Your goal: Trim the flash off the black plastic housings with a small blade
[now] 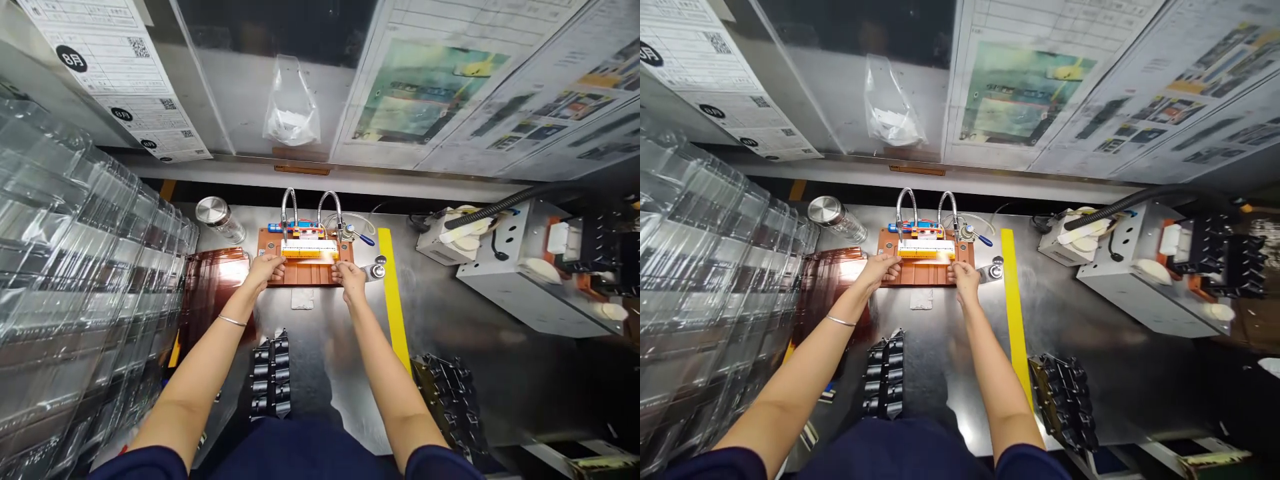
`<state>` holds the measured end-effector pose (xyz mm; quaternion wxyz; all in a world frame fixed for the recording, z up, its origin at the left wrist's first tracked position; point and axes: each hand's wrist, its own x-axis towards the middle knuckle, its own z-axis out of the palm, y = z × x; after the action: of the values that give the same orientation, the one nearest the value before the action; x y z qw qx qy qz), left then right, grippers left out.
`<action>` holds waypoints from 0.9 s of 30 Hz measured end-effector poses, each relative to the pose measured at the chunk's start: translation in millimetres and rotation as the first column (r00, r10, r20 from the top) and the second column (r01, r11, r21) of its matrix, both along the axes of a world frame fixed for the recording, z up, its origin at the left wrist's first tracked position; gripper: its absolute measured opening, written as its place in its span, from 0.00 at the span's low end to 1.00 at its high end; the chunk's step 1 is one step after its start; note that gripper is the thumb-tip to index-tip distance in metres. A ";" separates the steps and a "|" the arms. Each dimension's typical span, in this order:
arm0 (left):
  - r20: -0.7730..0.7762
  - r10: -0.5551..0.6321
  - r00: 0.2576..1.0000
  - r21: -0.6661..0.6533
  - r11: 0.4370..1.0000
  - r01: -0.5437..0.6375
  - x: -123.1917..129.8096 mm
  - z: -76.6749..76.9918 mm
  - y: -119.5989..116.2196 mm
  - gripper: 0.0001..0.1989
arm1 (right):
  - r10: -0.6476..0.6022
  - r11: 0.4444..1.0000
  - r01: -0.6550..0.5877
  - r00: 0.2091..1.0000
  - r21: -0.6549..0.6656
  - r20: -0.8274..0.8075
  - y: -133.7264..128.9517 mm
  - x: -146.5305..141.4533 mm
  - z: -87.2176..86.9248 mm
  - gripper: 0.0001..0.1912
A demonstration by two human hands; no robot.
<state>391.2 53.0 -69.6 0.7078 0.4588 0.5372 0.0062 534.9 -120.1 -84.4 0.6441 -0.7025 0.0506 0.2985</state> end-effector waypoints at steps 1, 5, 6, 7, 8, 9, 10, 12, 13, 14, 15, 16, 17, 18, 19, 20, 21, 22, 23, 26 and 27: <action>-0.024 0.009 1.000 0.012 1.000 -0.009 2.2 -2.8 0.9 0.08 | 0.000 1.000 0.000 1.000 -0.019 -0.002 1.8 2.5 0.8 0.10; -0.081 0.014 0.997 0.032 0.999 -0.011 9.0 -8.1 5.4 0.15 | -0.016 0.996 0.014 1.000 -0.090 -0.020 9.9 12.3 3.8 0.07; -0.087 0.014 0.996 0.034 0.999 -0.011 10.4 -8.7 6.3 0.16 | -0.018 0.995 0.016 1.000 -0.103 -0.024 11.9 13.8 4.5 0.07; -0.091 0.016 0.996 0.035 0.999 -0.013 11.5 -9.1 7.0 0.16 | -0.020 0.994 0.016 0.999 -0.113 -0.029 13.7 14.8 5.2 0.07; -0.094 0.018 0.995 0.037 0.999 -0.015 12.4 -9.6 7.5 0.16 | -0.021 0.993 0.016 0.999 -0.121 -0.033 15.2 15.4 5.7 0.07; -0.095 0.022 0.995 0.039 0.999 -0.018 12.9 -10.0 7.9 0.16 | -0.021 0.992 0.016 0.999 -0.128 -0.036 16.5 15.6 6.2 0.07; -0.096 0.025 0.995 0.043 0.999 -0.021 13.2 -10.5 8.3 0.16 | -0.021 0.991 0.015 0.999 -0.133 -0.040 17.4 15.6 6.7 0.08; -0.097 0.035 0.995 0.052 0.998 -0.030 13.1 -11.2 8.9 0.14 | -0.019 0.990 0.012 0.999 -0.140 -0.046 18.2 15.3 7.4 0.08; -0.096 0.041 0.995 0.059 0.998 -0.035 12.8 -11.4 9.2 0.13 | -0.018 0.990 0.011 0.999 -0.141 -0.049 18.2 15.1 7.6 0.08; -0.094 0.047 0.994 0.067 0.997 -0.041 12.4 -11.4 9.5 0.12 | -0.016 0.990 0.009 0.998 -0.142 -0.053 17.9 14.9 7.9 0.08; -0.091 0.053 0.994 0.076 0.996 -0.046 11.9 -11.3 9.6 0.11 | -0.015 0.990 0.007 0.998 -0.143 -0.056 17.5 14.8 8.1 0.08; -0.086 0.060 0.994 0.085 0.995 -0.053 11.6 -11.0 9.7 0.10 | -0.013 0.990 0.005 0.998 -0.142 -0.059 17.1 14.7 8.3 0.08; -0.078 0.067 0.995 0.094 0.994 -0.060 11.3 -10.5 9.6 0.10 | -0.012 0.990 0.003 0.998 -0.142 -0.061 16.7 14.6 8.5 0.08; -0.067 0.074 0.995 0.102 0.993 -0.067 11.2 -9.9 9.3 0.11 | -0.010 0.990 0.001 0.998 -0.141 -0.062 16.4 14.6 8.7 0.07; -0.055 0.082 0.995 0.108 0.991 -0.075 11.1 -9.2 8.9 0.12 | -0.009 0.990 0.000 0.998 -0.141 -0.063 16.3 14.6 8.9 0.07; -0.041 0.089 0.995 0.114 0.990 -0.084 11.1 -8.5 8.4 0.13 | -0.008 0.990 -0.001 0.998 -0.141 -0.063 16.3 14.7 9.0 0.07; -0.028 0.096 0.995 0.118 0.989 -0.092 11.3 -7.6 7.9 0.14 | -0.008 0.990 -0.001 0.998 -0.142 -0.062 16.4 14.8 9.0 0.08; -0.018 0.102 0.995 0.121 0.988 -0.099 11.5 -6.7 7.3 0.14 | -0.008 0.990 -0.001 0.998 -0.144 -0.062 16.5 14.9 9.0 0.08; -0.009 0.107 0.994 0.123 0.987 -0.105 11.7 -5.9 6.8 0.15 | -0.007 0.989 -0.002 0.998 -0.147 -0.061 16.7 15.1 8.8 0.08; 0.005 0.120 0.993 0.125 0.985 -0.119 12.5 -4.0 5.7 0.14 | -0.001 0.988 -0.007 0.999 -0.155 -0.055 16.6 15.2 6.9 0.07; 0.006 0.123 0.992 0.125 0.985 -0.123 12.7 -3.8 5.5 0.14 | 0.002 0.988 -0.010 0.999 -0.157 -0.050 16.4 15.0 5.7 0.07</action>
<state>403.9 58.4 -73.4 0.6754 0.4684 0.5635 0.0831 549.8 -103.7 -78.8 0.5844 -0.7435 0.0882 0.3129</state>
